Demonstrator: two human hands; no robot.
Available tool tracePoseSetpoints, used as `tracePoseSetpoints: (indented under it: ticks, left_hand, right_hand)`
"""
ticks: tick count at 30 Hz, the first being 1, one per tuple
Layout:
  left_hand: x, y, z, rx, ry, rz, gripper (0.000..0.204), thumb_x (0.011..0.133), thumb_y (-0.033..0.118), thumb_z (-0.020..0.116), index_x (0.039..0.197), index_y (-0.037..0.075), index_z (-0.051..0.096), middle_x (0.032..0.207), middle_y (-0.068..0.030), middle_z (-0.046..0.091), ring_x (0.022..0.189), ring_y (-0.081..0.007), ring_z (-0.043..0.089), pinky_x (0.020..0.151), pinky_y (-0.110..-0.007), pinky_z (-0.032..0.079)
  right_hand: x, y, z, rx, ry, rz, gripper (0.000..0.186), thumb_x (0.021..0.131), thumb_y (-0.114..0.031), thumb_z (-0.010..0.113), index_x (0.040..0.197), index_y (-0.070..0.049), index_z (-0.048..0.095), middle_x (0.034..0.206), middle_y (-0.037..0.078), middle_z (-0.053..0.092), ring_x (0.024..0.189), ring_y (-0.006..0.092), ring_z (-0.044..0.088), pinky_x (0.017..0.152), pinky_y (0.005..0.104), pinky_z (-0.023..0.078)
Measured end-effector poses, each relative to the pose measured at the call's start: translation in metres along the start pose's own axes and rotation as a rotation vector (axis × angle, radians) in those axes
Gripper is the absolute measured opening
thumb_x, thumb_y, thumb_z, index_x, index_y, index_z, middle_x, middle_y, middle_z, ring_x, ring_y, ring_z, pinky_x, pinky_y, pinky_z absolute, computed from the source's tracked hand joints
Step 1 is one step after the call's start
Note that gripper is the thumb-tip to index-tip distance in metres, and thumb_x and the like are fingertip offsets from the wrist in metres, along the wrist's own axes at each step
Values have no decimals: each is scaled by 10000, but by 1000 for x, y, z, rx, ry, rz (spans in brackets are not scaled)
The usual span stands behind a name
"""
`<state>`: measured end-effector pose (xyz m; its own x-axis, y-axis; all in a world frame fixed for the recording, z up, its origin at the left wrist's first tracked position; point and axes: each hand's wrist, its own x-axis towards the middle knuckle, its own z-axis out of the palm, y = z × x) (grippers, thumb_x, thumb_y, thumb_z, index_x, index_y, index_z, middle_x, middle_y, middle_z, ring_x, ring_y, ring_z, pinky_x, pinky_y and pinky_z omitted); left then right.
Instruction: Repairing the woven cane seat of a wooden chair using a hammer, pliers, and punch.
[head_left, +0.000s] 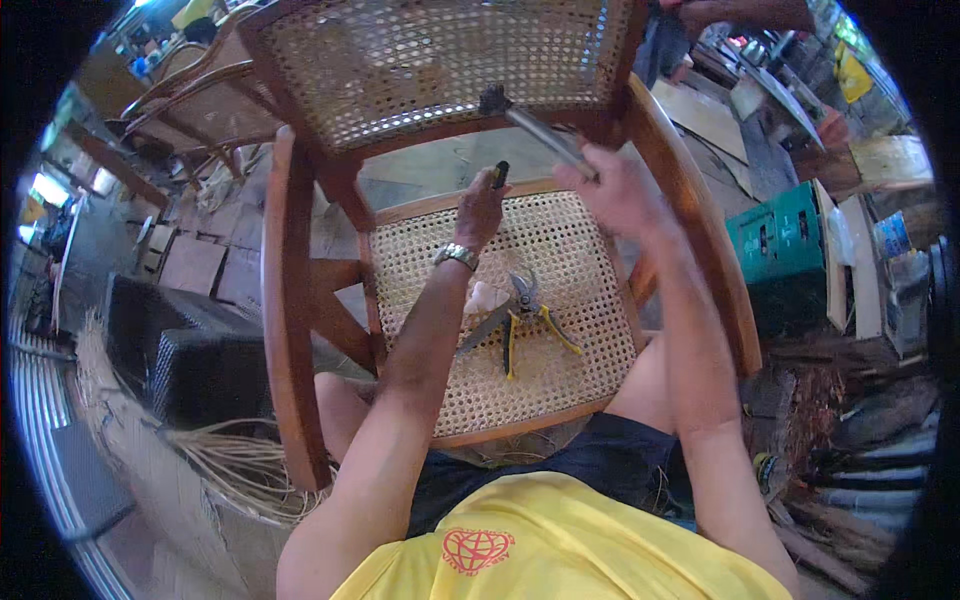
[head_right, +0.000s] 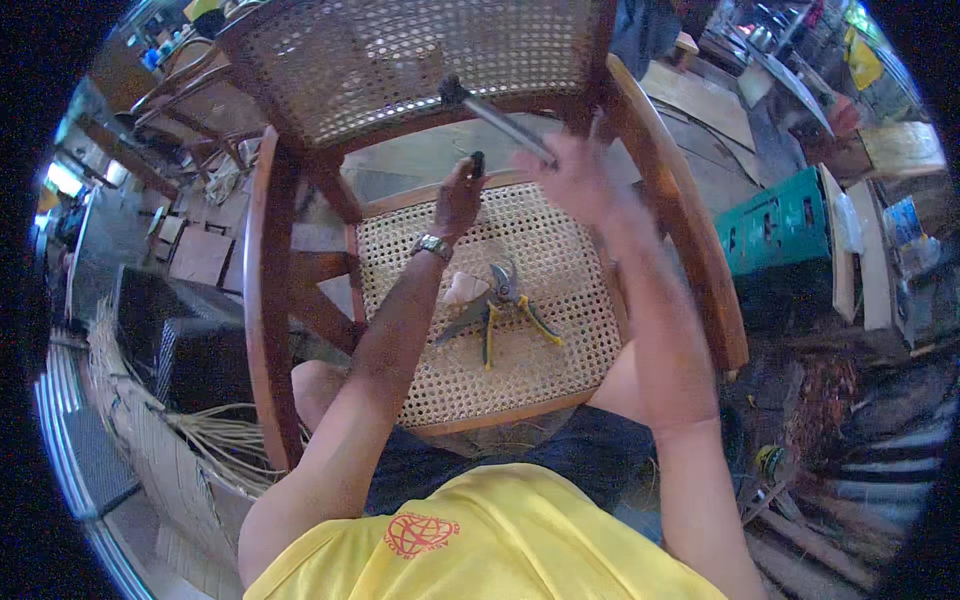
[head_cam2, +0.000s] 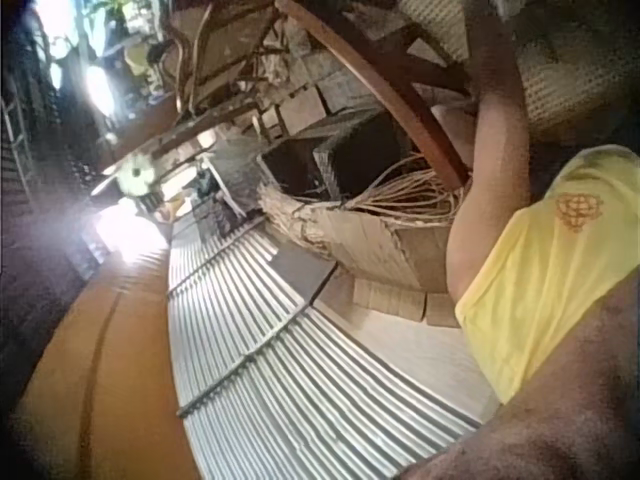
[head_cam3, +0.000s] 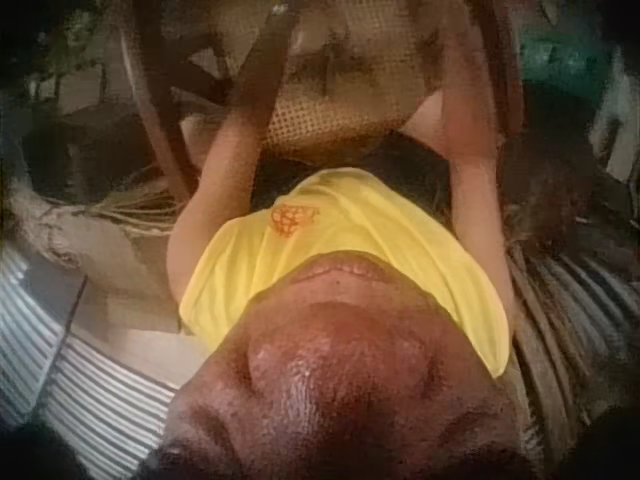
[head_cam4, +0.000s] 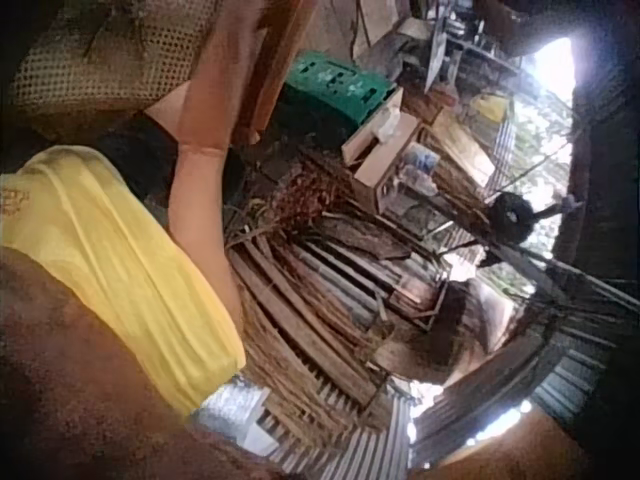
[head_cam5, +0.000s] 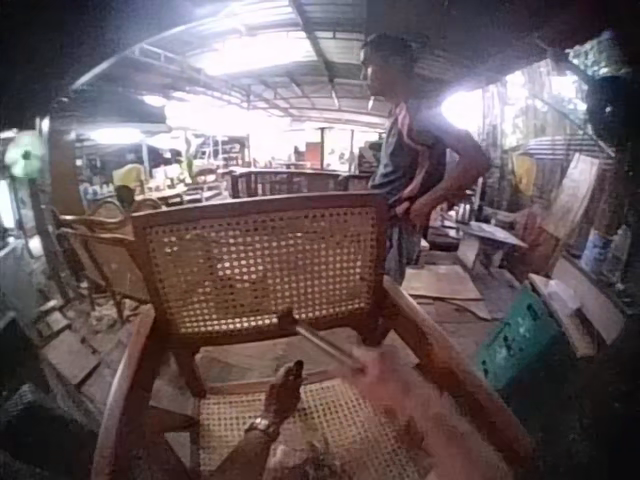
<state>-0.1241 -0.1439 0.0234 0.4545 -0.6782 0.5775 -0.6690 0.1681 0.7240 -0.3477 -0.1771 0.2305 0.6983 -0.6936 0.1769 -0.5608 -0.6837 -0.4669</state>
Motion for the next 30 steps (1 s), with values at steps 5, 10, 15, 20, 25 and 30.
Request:
tracePoseSetpoints:
  ticks: [5,10,15,20,25,30]
  left_hand:
    - [-19,31,-24,268,38,-100,325,945,168,607,1247,66,547,942,-182,683,791,-357,670,686,-435,532]
    - [-93,83,-62,-197,105,-585,183,998,176,512,1023,34,624,783,-126,685,655,-233,668,598,-388,520]
    - [-146,161,-69,-260,-4,-645,262,1022,211,485,931,7,623,741,-101,659,622,-147,635,596,-309,509]
    - [-105,271,-90,-829,-48,-364,214,1035,182,511,1137,3,569,1008,-66,628,837,-91,591,713,-264,506]
    - [-80,356,-146,-1144,-182,-180,251,1005,173,544,1202,18,518,988,-80,616,857,-121,600,746,-258,503]
    - [-97,374,-176,-1069,-417,-121,243,1008,208,537,1168,26,534,984,-85,623,867,-151,600,760,-298,498]
  right_hand:
    - [78,18,-47,-475,-191,-262,488,855,-489,659,1142,-96,678,1096,203,683,1069,354,641,941,456,488]
    - [61,46,-47,-520,-184,-440,331,861,-316,697,1006,-27,630,963,214,668,959,412,632,804,481,490]
    - [49,61,-23,-281,-17,-469,287,877,-259,687,1003,-11,617,991,222,658,978,407,631,804,472,494]
    - [55,69,-26,-130,77,-461,254,879,-184,661,1020,18,598,987,232,640,982,408,630,807,452,492]
    - [53,72,-34,-179,71,-472,251,855,-167,653,1023,7,583,984,223,642,976,406,631,806,463,498]
    - [45,67,-37,-245,106,-469,188,849,-121,615,983,3,569,980,225,635,994,407,629,834,457,501]
